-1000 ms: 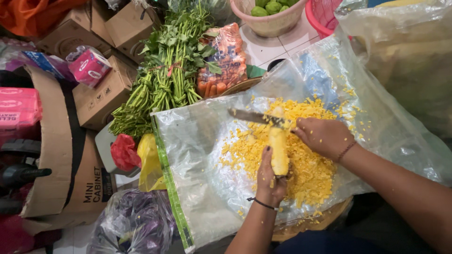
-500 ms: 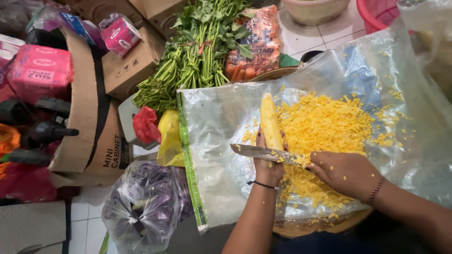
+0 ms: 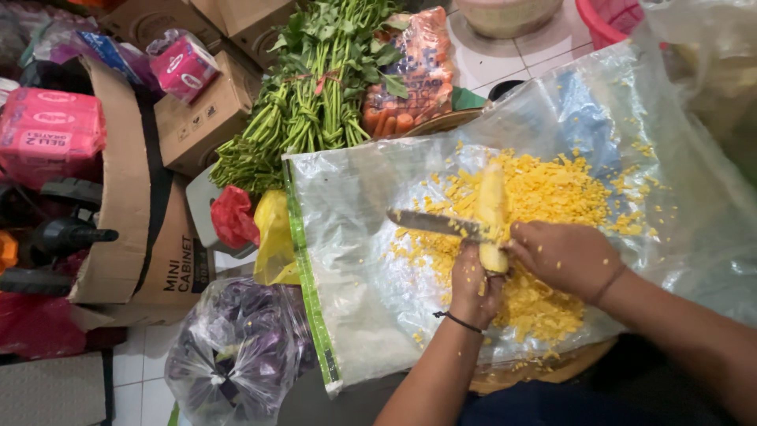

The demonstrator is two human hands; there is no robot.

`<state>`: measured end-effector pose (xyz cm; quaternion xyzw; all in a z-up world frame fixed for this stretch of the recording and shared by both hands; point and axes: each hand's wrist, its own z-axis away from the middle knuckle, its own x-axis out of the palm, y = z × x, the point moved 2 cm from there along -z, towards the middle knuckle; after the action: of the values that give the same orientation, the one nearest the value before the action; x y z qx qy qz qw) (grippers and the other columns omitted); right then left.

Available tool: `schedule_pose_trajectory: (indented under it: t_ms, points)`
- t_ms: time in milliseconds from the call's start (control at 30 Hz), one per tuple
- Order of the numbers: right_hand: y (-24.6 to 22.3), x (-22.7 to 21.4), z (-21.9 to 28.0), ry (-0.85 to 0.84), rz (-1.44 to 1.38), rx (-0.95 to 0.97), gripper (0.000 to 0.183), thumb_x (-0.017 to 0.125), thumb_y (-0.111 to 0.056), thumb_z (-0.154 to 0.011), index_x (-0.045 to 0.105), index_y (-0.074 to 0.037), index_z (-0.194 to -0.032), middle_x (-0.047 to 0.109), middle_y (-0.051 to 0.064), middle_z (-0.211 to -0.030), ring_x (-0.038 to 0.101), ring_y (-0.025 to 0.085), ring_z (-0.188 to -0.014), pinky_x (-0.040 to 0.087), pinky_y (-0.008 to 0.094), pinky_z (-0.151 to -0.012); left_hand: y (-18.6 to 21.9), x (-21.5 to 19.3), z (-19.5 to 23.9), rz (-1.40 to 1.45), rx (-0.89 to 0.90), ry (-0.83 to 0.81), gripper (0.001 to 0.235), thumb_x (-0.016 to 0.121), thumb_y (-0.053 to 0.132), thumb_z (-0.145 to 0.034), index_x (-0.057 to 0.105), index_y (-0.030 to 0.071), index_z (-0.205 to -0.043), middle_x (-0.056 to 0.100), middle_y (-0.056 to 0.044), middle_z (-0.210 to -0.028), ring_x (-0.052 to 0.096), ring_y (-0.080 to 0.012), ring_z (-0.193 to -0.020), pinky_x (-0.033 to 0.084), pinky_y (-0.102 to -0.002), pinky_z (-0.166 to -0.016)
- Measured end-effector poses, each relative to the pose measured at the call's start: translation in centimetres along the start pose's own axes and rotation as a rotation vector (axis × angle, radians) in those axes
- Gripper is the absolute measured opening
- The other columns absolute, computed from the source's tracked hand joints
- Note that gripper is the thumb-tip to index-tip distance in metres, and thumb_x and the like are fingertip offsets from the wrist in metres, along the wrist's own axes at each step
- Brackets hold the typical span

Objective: The person holds a corn cob and uses a knife to cut the kernels off, collecting them on a plastic sheet. The action is repeated continuously throughout the clip.

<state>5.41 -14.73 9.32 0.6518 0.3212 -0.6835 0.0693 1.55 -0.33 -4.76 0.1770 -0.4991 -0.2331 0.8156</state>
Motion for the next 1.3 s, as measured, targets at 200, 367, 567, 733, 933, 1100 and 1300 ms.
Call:
schedule_pose_trajectory:
  t_ms: [200,367,567,733,933,1100,1300]
  points:
    - [0.4,-0.1,1.0,-0.035,-0.062,0.038,0.027,0.059,-0.045,-0.092,0.065,-0.019,-0.087,0.07,0.008,-0.073,0.069,0.034,-0.067,0.055,0.048,-0.058,3.3,0.2,-0.3,0.024,0.058,0.094,0.034,0.043,0.035,-0.105,0.058,0.015,-0.129,0.069,-0.006,-0.096,0.068,-0.0191,-0.076,0.055,-0.032,-0.054]
    - [0.4,0.7,0.9,-0.022,-0.04,0.035,0.03,0.057,-0.047,-0.092,0.065,-0.019,-0.086,0.071,0.007,-0.075,0.07,0.034,-0.07,0.055,0.048,-0.058,3.4,0.5,0.1,-0.018,0.039,0.118,0.033,0.045,0.036,-0.108,0.055,0.01,-0.127,0.069,-0.01,-0.096,0.069,-0.022,-0.073,0.055,-0.034,-0.056]
    - [2.1,1.0,-1.0,0.017,0.008,0.067,0.029,0.055,-0.045,-0.095,0.065,-0.018,-0.089,0.072,0.008,-0.077,0.07,0.035,-0.07,0.055,0.049,-0.057,1.8,1.9,1.4,-0.033,-0.009,0.04,0.027,0.049,0.032,-0.108,0.055,0.014,-0.128,0.068,-0.006,-0.096,0.065,-0.0189,-0.067,0.054,-0.032,-0.055]
    - [1.9,1.2,-0.2,0.023,-0.006,0.043,0.03,0.055,-0.047,-0.095,0.065,-0.018,-0.091,0.071,0.007,-0.076,0.071,0.033,-0.069,0.056,0.047,-0.059,3.1,2.9,1.8,-0.047,-0.005,0.035,0.027,0.049,0.029,-0.109,0.055,0.011,-0.127,0.068,-0.007,-0.097,0.064,-0.0185,-0.066,0.054,-0.03,-0.055]
    - [3.8,1.0,-1.6,0.093,0.005,0.126,0.031,0.054,-0.046,-0.096,0.067,-0.018,-0.097,0.073,0.008,-0.086,0.071,0.034,-0.074,0.056,0.048,-0.06,1.6,3.7,2.6,-0.012,-0.112,0.064,0.029,0.047,0.034,-0.106,0.057,0.016,-0.126,0.067,-0.006,-0.095,0.065,-0.0178,-0.07,0.055,-0.031,-0.056]
    - [6.3,1.2,-2.1,-0.004,-0.11,0.264,0.03,0.051,-0.041,-0.099,0.067,-0.016,-0.101,0.074,0.012,-0.092,0.07,0.038,-0.086,0.055,0.051,-0.072,1.9,3.4,2.4,0.118,-0.215,-0.068,0.043,0.052,0.049,-0.106,0.058,0.01,-0.124,0.068,-0.01,-0.096,0.065,-0.019,-0.071,0.055,-0.028,-0.058]
    - [4.1,1.3,0.5,0.002,-0.215,0.056,0.034,0.055,-0.038,-0.094,0.068,-0.014,-0.114,0.074,0.015,-0.097,0.07,0.039,-0.088,0.055,0.05,-0.073,6.6,1.7,0.5,0.128,-0.031,-0.018,0.035,0.058,0.042,-0.105,0.059,0.01,-0.12,0.07,-0.008,-0.099,0.068,-0.0181,-0.078,0.049,-0.028,-0.055]
